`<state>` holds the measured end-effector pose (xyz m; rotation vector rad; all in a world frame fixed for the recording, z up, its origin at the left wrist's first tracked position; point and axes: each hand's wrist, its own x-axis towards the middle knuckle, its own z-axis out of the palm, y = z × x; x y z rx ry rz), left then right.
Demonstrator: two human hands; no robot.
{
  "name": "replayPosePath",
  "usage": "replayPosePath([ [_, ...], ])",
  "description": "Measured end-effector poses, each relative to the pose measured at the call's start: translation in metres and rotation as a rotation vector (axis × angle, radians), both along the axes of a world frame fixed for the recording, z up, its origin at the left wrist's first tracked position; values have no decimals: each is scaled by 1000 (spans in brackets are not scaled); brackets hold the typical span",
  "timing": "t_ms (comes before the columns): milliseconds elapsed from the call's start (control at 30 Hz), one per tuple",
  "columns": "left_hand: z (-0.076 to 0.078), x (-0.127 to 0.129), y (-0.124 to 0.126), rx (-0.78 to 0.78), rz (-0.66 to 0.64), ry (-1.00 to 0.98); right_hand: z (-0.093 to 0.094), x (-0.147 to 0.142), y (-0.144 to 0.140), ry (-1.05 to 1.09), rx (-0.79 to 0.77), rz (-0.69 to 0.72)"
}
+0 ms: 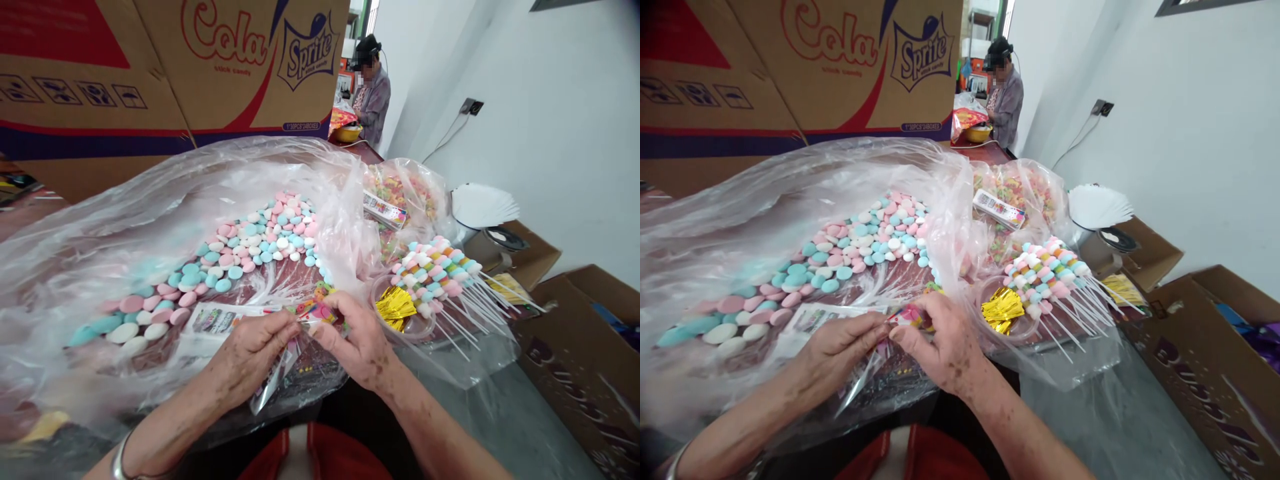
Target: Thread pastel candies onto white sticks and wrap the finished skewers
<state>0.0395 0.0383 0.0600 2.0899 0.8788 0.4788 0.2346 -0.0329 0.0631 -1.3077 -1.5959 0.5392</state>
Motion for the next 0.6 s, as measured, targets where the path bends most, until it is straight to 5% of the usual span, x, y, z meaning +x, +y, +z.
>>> replayPosePath([
  [267,0,5,1,-105,-17,-22,1,-6,-3,115,-76,13],
  [467,-13,8,1,-375,23,-222,-3,-9,-5,158,-65,1],
  [600,-15,2,3,-205,125,-203,-1,-13,-4,175,-98,-23],
])
